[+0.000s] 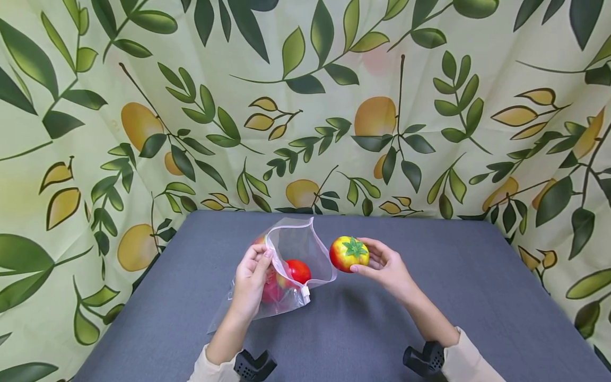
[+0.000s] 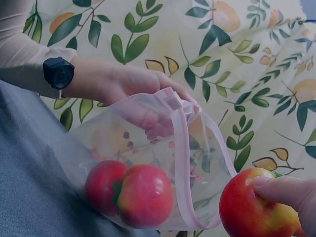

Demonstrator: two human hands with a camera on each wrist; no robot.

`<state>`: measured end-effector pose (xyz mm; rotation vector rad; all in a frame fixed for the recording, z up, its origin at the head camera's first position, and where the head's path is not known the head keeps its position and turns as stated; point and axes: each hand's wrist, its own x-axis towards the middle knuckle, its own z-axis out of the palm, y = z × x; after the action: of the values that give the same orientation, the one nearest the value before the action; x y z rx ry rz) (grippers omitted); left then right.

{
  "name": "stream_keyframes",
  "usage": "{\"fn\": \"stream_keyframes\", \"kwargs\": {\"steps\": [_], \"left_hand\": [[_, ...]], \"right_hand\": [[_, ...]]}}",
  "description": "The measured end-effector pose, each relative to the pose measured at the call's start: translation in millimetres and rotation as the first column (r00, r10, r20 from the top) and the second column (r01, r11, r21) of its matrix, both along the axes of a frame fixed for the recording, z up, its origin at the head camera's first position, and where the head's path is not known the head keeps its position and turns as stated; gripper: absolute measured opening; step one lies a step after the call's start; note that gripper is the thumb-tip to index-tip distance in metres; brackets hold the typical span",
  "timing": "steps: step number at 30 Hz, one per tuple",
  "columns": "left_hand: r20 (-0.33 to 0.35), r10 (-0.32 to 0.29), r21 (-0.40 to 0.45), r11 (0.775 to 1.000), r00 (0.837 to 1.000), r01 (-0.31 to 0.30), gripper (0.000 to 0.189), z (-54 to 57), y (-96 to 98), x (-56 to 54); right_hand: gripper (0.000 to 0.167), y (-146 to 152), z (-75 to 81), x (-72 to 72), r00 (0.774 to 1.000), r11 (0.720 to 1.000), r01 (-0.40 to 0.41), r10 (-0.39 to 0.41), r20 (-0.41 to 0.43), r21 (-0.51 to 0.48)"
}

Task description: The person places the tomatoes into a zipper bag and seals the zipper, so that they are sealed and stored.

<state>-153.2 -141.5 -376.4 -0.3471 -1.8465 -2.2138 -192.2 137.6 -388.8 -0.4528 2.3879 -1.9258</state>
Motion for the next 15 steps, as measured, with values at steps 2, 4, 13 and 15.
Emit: {"fn": "stream_keyframes", "kwargs": {"steps": [2,4,13,15], "left_hand": [[0.003,0.003,-0.003,1.000,1.000,-0.003,0.006,0.3,0.1,0.2],[0.007,0.005,-0.004,1.000,1.000,-0.005,0.006,0.7,0.3,0.3],[0.020,0.007,-0.010,1.000,1.000,-0.007,0.004,1.4,0.4,1.5],[0.020,0.006,-0.012,1.000,1.000,-0.006,0.004,1.4,0.3,1.5]], "right_hand": [[0.061,-0.5,0.9,0.6,1.000,1.000,-0.003,0.003,-0.003,-0.001],[0.061,-1.2,1.5,1.1,1.000,1.000,-0.008,0.007,-0.004,-0.005],[0.061,-4.4,1.3,2.3,1.000,0.999,-0.027,0.027,0.000,-0.022],[0.061,-5.0,1.1,2.3,1.000,0.999,-0.026,0.026,0.000,-0.020]]}}
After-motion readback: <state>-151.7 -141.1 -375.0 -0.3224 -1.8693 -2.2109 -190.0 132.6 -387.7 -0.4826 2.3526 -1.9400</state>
